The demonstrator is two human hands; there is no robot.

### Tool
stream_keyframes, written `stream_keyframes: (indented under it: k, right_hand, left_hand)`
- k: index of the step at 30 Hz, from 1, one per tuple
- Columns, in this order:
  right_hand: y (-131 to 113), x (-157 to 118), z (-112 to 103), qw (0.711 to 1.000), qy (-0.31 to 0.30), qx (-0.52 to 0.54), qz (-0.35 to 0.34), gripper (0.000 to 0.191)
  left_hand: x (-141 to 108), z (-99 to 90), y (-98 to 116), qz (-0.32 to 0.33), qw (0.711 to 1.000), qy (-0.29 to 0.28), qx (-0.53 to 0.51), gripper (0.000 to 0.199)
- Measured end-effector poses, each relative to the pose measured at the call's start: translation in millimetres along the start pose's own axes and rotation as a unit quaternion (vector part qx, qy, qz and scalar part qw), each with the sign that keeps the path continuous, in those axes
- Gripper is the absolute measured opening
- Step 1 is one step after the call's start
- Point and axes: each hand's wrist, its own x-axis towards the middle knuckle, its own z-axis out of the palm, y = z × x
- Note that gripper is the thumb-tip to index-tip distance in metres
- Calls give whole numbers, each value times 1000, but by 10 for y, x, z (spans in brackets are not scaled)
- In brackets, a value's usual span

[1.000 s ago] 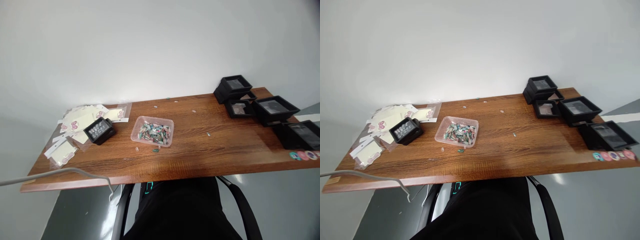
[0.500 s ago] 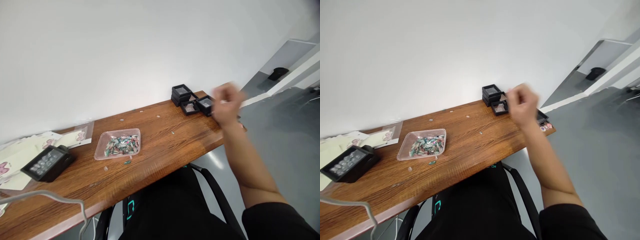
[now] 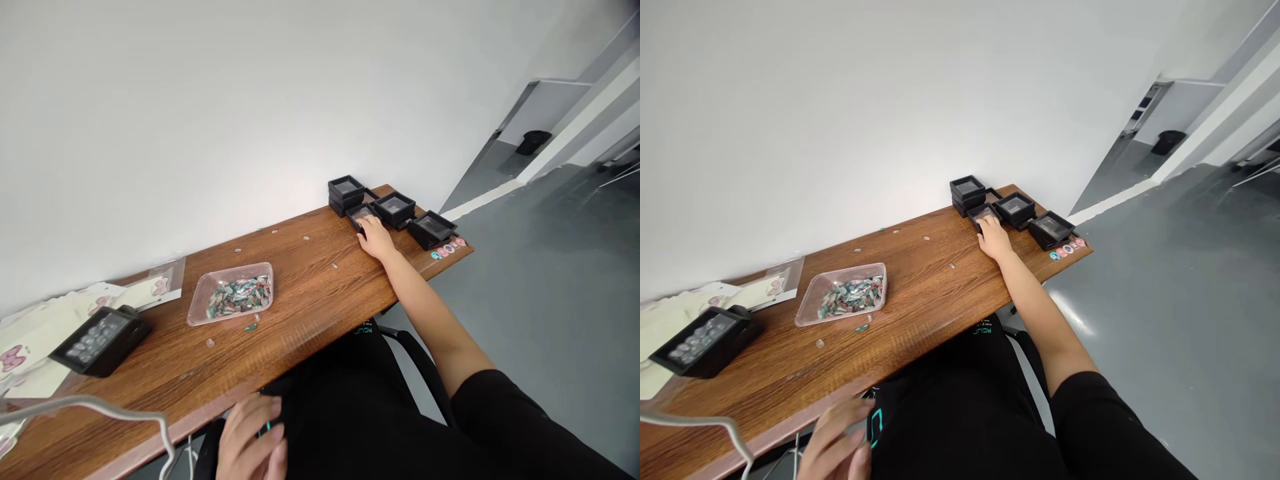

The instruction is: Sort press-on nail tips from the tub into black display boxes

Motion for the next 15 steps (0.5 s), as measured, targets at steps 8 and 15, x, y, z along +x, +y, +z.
stream_keyframes:
  k: [8, 15]
  right_hand:
    - [-119, -134, -49, 994, -30, 92, -45, 37]
    - [-556, -347, -182, 959, 6, 272, -72, 33]
  left_hand:
    - [353, 564, -245, -9, 999, -35, -21, 22]
    - [867, 686, -614, -65, 996, -45, 43, 23]
